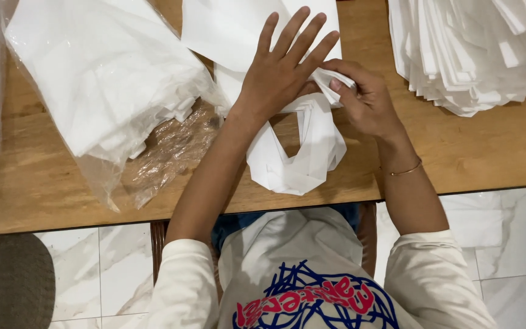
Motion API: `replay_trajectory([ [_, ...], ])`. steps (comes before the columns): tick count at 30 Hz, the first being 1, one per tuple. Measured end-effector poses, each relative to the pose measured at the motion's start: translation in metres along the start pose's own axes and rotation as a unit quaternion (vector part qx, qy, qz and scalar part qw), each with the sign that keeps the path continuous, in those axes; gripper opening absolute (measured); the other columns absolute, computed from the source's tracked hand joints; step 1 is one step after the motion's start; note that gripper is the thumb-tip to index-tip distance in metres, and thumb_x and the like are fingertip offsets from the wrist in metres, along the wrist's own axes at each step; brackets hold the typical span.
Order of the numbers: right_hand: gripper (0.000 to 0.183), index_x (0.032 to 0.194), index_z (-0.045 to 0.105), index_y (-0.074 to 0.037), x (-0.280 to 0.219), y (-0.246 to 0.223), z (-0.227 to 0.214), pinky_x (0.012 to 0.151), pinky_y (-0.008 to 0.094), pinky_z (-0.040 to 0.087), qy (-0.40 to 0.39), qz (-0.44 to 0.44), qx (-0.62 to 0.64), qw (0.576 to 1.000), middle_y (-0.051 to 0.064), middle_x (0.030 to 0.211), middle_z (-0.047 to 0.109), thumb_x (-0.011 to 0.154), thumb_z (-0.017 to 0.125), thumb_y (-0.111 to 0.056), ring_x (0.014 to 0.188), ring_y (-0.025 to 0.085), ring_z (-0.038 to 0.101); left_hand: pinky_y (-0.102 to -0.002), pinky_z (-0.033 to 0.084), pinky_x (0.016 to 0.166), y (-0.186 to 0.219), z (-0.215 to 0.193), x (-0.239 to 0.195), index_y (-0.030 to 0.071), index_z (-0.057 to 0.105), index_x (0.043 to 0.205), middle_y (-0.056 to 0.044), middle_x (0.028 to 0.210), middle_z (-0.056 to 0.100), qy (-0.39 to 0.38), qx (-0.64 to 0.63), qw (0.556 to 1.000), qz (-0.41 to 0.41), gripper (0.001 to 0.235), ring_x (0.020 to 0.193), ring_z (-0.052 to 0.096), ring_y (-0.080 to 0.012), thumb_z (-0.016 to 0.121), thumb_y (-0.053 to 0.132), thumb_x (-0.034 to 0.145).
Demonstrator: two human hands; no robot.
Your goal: The person folds white plastic bags on a wooden table. They repeatedly pick up a bag, fold it in half, and place it into a clear plastic wrapper, smoothing the wrapper afterward.
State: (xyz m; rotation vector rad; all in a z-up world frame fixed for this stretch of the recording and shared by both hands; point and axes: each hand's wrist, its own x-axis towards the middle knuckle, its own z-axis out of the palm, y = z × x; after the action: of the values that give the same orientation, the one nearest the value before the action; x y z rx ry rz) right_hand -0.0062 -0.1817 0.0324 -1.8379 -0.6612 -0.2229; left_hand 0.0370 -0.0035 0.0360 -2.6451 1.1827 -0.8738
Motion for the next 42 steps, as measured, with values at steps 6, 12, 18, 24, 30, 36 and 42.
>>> replay_trajectory([
  [6,0.062,0.113,0.045,0.008,0.005,-0.013,0.005,0.081,0.032,0.042,-0.013,-0.029,-0.035,0.999,0.02,0.107,0.053,0.085,0.039,-0.047,0.097,0.027,0.052,-0.055,0.022,0.094,0.007,0.027,0.008,0.01,0.045,0.115,-0.007,0.101,0.053,0.129,-0.04,0.991,0.001,0.068,0.112,0.04,-0.0271,0.081,0.043,0.068],
  [12,0.008,0.094,0.057,0.005,0.005,-0.009,0.005,0.059,0.027,0.04,0.05,-0.087,-0.151,0.983,0.012,0.081,0.06,0.088,0.053,0.001,0.066,0.019,0.053,-0.05,0.028,0.091,0.005,0.027,0.005,0.013,0.05,0.098,-0.001,0.082,0.048,0.159,0.031,0.987,-0.01,0.045,0.091,0.046,-0.0199,0.071,0.048,0.079],
  [18,0.012,0.094,0.06,0.008,-0.004,-0.012,-0.022,0.062,0.028,0.042,0.109,-0.104,-0.141,0.978,0.015,0.083,0.06,0.084,0.058,0.013,0.071,0.021,0.055,-0.048,0.026,0.09,-0.017,0.017,-0.005,0.011,0.047,0.1,-0.002,0.087,0.049,0.116,0.035,0.992,-0.045,0.059,0.088,0.047,-0.0193,0.074,0.055,0.073],
  [24,0.016,0.1,0.057,0.009,-0.009,-0.018,-0.041,0.073,0.031,0.045,0.113,-0.122,-0.157,0.973,0.02,0.095,0.059,0.087,0.056,0.017,0.084,0.028,0.057,-0.04,0.033,0.083,-0.03,0.008,-0.004,0.013,0.047,0.095,0.0,0.083,0.046,0.127,0.049,0.988,-0.067,0.061,0.072,0.045,-0.016,0.077,0.058,0.068],
  [30,0.011,0.1,0.057,0.009,-0.015,-0.015,-0.056,0.067,0.028,0.042,0.156,-0.087,-0.141,0.974,0.019,0.095,0.06,0.09,0.058,0.014,0.079,0.023,0.054,-0.031,0.034,0.076,-0.045,-0.005,-0.001,0.015,0.045,0.076,0.002,0.076,0.042,0.149,0.124,0.981,-0.017,0.049,0.067,0.04,-0.0138,0.073,0.056,0.077],
  [36,0.014,0.098,0.061,0.001,0.0,-0.043,-0.055,0.086,0.037,0.029,0.108,-0.141,-0.495,0.85,0.01,0.093,0.062,0.085,0.068,0.001,0.093,0.028,0.053,-0.027,0.036,0.067,-0.041,-0.035,0.008,0.016,0.042,0.068,0.003,0.066,0.036,0.205,0.167,0.964,0.009,0.023,0.055,0.035,-0.0133,0.06,0.019,0.081],
  [42,0.047,0.099,0.059,-0.016,0.035,-0.057,-0.025,0.084,0.03,0.037,0.042,-0.203,-0.693,0.691,-0.004,0.088,0.058,0.066,0.083,-0.037,0.081,0.014,0.052,-0.025,0.034,0.058,-0.026,-0.061,0.017,0.017,0.036,0.062,0.003,0.061,0.031,0.249,0.184,0.951,0.007,0.021,0.052,0.028,-0.0129,0.041,-0.002,0.069],
])
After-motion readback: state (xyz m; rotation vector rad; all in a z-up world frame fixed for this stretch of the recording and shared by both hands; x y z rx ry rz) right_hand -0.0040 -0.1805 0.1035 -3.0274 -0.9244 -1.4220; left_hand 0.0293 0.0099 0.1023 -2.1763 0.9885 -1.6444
